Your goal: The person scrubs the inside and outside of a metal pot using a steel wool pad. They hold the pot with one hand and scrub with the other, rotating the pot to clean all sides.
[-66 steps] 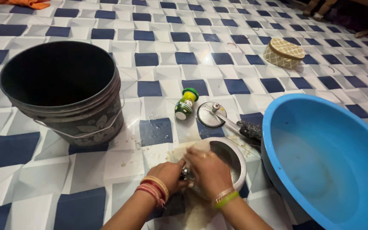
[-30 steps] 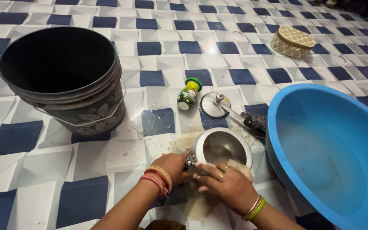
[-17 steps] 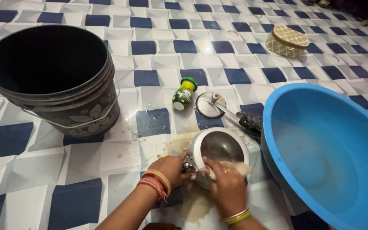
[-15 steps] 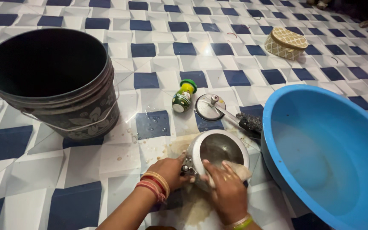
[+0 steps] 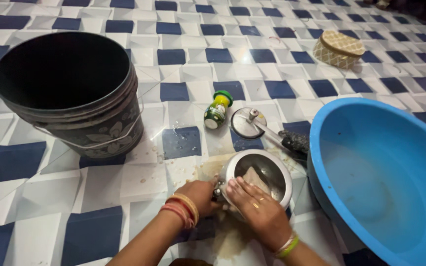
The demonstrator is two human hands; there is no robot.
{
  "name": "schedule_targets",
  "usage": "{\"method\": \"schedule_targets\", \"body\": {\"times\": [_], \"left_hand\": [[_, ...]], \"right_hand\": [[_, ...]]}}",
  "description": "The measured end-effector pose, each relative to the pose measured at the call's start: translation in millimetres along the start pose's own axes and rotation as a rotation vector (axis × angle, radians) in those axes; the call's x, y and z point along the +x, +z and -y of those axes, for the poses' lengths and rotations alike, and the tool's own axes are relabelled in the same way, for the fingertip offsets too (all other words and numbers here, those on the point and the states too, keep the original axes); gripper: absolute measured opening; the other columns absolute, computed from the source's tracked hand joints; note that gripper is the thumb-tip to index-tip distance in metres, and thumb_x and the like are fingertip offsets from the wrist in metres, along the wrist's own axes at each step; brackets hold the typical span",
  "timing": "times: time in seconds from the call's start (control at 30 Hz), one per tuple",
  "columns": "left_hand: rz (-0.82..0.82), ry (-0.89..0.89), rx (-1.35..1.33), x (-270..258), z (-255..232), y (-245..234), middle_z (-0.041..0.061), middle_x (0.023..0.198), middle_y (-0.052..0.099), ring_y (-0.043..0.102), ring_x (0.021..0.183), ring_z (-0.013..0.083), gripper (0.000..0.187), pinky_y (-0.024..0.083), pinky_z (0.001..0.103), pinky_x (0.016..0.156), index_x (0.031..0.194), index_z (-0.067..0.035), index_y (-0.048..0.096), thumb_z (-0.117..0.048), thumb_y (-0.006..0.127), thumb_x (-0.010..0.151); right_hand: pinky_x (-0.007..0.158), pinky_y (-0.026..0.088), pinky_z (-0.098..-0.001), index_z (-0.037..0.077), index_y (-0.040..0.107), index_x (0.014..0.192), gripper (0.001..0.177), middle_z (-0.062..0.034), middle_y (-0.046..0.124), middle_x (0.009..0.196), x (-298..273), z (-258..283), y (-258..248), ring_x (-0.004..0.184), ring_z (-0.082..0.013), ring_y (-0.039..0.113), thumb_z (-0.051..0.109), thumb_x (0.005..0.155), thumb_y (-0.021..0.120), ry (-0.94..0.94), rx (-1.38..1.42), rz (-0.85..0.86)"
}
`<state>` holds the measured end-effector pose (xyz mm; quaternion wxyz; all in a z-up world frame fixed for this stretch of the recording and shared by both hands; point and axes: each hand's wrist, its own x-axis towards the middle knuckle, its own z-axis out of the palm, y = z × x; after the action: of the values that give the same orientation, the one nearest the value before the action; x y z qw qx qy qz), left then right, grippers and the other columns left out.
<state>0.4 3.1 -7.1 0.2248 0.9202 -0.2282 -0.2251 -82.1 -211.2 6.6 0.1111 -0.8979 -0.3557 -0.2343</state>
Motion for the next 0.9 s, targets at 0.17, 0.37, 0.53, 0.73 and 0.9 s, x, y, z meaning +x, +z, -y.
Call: {"method": "schedule_targets", "body": {"times": [0.17,0.37,0.53,0.73,0.9], "left_hand": [[0.070,-0.037,-0.006,1.6,3.1,-8.5,0.019,0.106,0.073,0.069,0.104,0.0381,0.078,0.053,0.048,0.093,0.146,-0.020,0.048,-0.053,0.076,0.081],[0.051,-0.028,0.029,1.8,-0.8,-4.1,0.020,0.105,0.072,0.069,0.103,0.0403,0.086,0.053,0.049,0.092,0.152,-0.017,0.040,-0.054,0.076,0.082],[0.041,-0.050,-0.022,-0.3,-3.1,-7.6,0.018,0.105,0.073,0.069,0.103,0.0388,0.075,0.054,0.048,0.093,0.142,-0.019,0.053,-0.053,0.077,0.080],[0.093,-0.042,0.021,0.4,-5.9,-8.8,0.018,0.108,0.072,0.069,0.105,0.0388,0.071,0.053,0.048,0.094,0.139,-0.016,0.055,-0.053,0.076,0.082],[0.037,-0.010,0.051,-1.3,-4.1,-5.5,0.020,0.106,0.072,0.069,0.103,0.0395,0.074,0.054,0.049,0.091,0.148,-0.015,0.045,-0.038,0.074,0.084]], "right_hand": [[0.113,0.038,-0.0517,0.013,0.063,0.130,0.040,-0.0055,0.060,0.145,-21.7,-33.9,-62.6,0.136,-0.0290,0.056,0.021,0.091,0.060,-0.316,-0.013,0.190],[0.090,0.047,-0.0479,0.012,0.062,0.120,0.047,-0.0128,0.067,0.117,-3.0,6.5,-4.4,0.101,-0.0337,0.066,0.041,0.085,0.075,0.404,0.112,0.237],[0.065,0.056,-0.0407,0.016,0.067,0.123,0.032,-0.0092,0.074,0.088,10.9,-2.5,16.0,0.073,-0.0277,0.072,0.021,0.092,0.068,0.590,0.189,0.064],[0.072,0.061,-0.0325,0.013,0.065,0.123,0.031,-0.0065,0.080,0.106,-15.7,-17.2,-23.2,0.086,-0.0206,0.078,0.015,0.093,0.068,0.486,0.186,-0.180],[0.110,0.040,-0.0604,0.013,0.064,0.131,0.043,-0.0073,0.069,0.133,12.1,3.0,0.4,0.137,-0.0328,0.057,0.022,0.089,0.071,0.024,0.232,0.114]]}}
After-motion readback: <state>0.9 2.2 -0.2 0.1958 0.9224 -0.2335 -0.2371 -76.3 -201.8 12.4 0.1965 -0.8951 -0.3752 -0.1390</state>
